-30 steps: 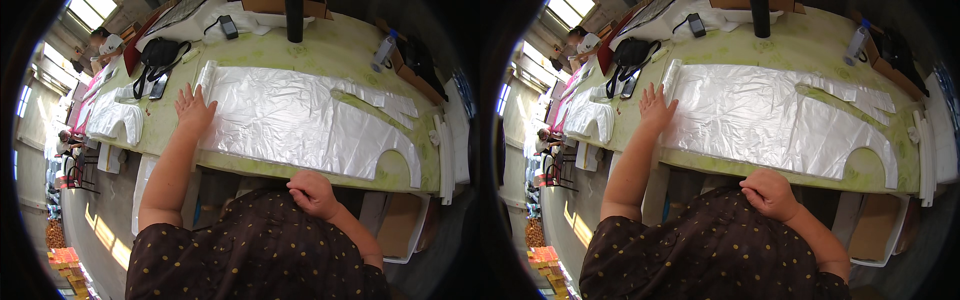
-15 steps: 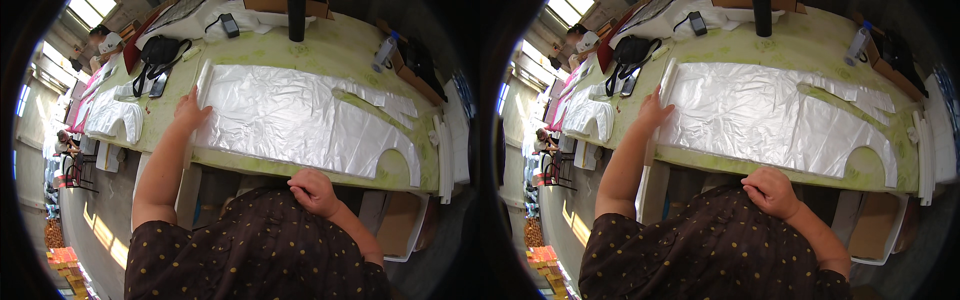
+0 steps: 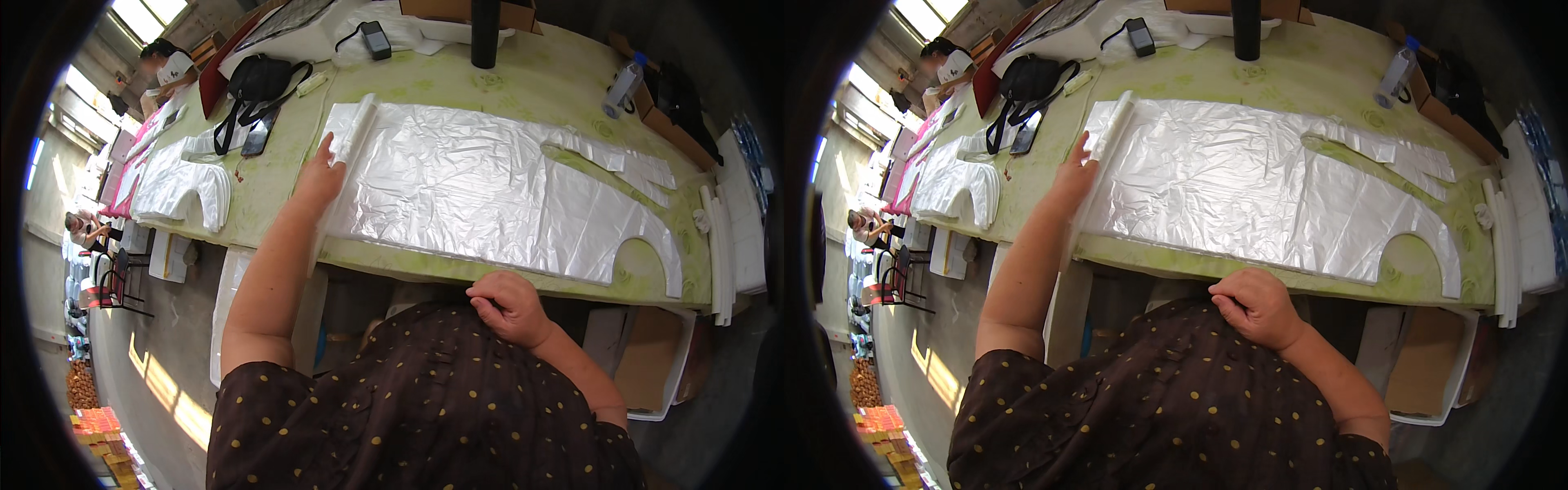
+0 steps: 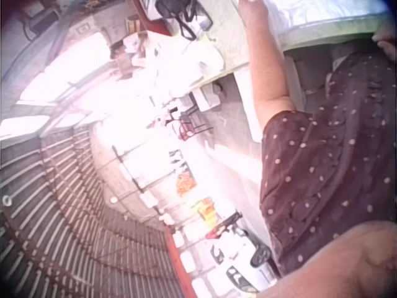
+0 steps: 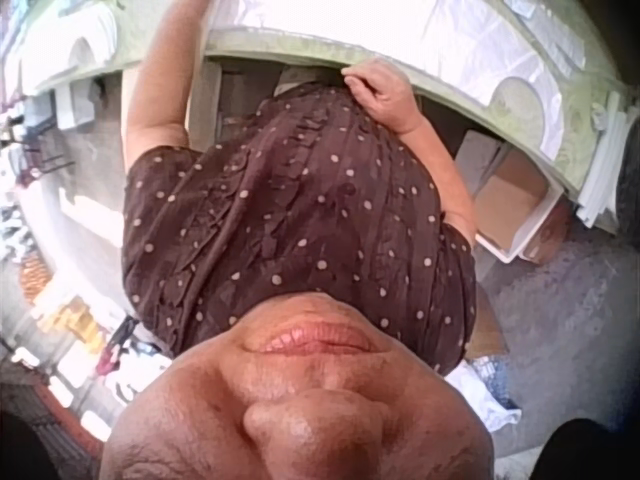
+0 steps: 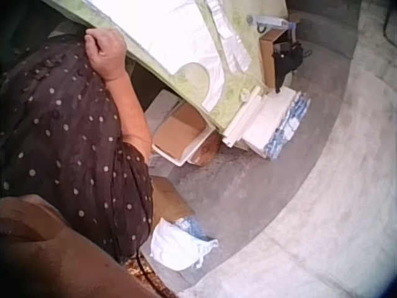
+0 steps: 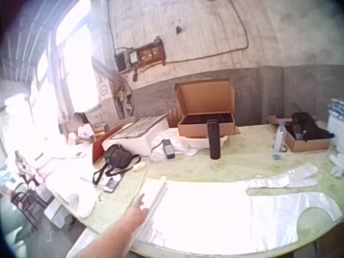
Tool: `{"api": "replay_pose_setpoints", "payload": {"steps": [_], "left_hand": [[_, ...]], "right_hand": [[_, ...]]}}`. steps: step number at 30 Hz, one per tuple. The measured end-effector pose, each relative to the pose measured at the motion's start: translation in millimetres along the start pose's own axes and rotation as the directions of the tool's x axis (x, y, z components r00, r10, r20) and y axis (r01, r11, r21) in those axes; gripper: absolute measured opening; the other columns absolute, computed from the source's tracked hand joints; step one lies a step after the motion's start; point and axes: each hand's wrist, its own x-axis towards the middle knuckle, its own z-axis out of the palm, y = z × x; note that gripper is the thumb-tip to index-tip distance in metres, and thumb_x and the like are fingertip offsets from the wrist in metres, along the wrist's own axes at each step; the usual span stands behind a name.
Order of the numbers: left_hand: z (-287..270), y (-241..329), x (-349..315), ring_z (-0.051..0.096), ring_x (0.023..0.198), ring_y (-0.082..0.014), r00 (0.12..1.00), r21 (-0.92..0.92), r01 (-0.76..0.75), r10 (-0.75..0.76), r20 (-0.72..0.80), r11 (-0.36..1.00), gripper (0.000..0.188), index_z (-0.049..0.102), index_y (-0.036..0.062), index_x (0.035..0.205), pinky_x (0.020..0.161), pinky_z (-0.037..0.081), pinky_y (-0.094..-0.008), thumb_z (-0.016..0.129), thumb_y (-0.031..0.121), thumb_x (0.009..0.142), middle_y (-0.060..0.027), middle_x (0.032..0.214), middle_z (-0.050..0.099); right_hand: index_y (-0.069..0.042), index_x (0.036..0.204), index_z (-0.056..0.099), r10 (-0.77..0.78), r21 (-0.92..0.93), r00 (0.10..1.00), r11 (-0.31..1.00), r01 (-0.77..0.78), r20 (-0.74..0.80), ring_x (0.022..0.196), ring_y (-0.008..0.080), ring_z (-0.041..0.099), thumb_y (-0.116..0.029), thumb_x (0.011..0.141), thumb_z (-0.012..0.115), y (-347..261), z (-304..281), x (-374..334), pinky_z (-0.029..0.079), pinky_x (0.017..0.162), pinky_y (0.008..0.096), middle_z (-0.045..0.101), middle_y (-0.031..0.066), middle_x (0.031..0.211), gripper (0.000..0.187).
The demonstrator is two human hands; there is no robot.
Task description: The person repeatedly unrolls a clear plastic film, tears off a small square, and places it on a table. The person continues this process throughout the clip, handling the film roll and small torn pieces.
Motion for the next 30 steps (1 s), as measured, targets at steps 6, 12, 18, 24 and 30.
{"api": "replay_pose_setpoints", "payload": {"steps": [6,12,18,24,30], "left_hand": [[-0.1,-6.9,-4.3,0.038,0.147,-0.0336,0.99,0.562,-0.126,0.139,0.021,0.817,0.078,0.036,0.0228,0.16,0.118,0.031,-0.0542,0.067,0.041,0.091,-0.0138,0.166,0.031],[-28.0,4.3,-3.3,0.041,0.145,-0.0339,0.991,0.613,0.108,-0.131,-0.008,0.782,0.093,0.023,0.0204,0.164,0.116,0.036,-0.0512,0.07,0.046,0.088,-0.0161,0.16,0.04],[-32.5,-12.3,12.3,0.062,0.117,-0.0303,1.0,-0.148,-0.008,0.011,0.02,0.989,0.068,0.04,0.0102,0.153,0.103,0.049,-0.0401,0.063,0.034,0.094,-0.0169,0.125,0.065],[32.8,103.7,-39.7,0.063,0.112,-0.028,0.933,-0.932,0.313,0.126,0.337,0.181,0.043,0.054,-0.0061,0.127,0.106,0.051,-0.0439,0.052,0.028,0.1,-0.0116,0.109,0.064],[86.3,154.1,-83.7,0.062,0.117,-0.0269,0.955,-0.956,0.281,0.071,0.286,0.079,0.048,0.041,-0.001,0.143,0.099,0.055,-0.0441,0.048,0.022,0.101,-0.0154,0.127,0.056]], "right_hand": [[-0.005,0.094,0.073,-0.005,0.006,1.0,1.0,0.004,0.011,0.08,0.0283,0.068,-0.005,0.084,0.076,1.5,2.5,-0.9,0.054,0.072,0.0379,0.071,0.0087,0.087,0.011],[-0.005,0.094,0.073,-0.016,0.004,1.0,1.0,0.016,0.007,0.08,0.0287,0.068,-0.005,0.084,0.076,-1.1,4.1,-0.6,0.054,0.073,0.038,0.071,0.0091,0.086,0.011],[-0.005,0.102,0.072,0.055,0.055,0.999,0.997,-0.054,-0.003,0.089,0.0254,0.068,-0.005,0.087,0.074,-3.8,-5.1,-0.8,0.054,0.078,0.0355,0.071,0.0089,0.097,0.015],[-0.01,0.152,0.036,0.364,0.571,0.925,0.738,-0.358,0.11,0.113,0.0209,0.061,-0.009,0.093,0.071,-16.4,16.7,34.6,0.052,0.092,0.0345,0.058,0.0145,0.13,0.069],[-0.011,0.163,0.012,0.582,0.478,0.778,0.628,-0.614,0.235,0.126,0.0303,0.056,-0.013,0.093,0.07,-37.3,9.4,47.8,0.047,0.103,0.0403,0.05,0.0224,0.142,0.092]]}}
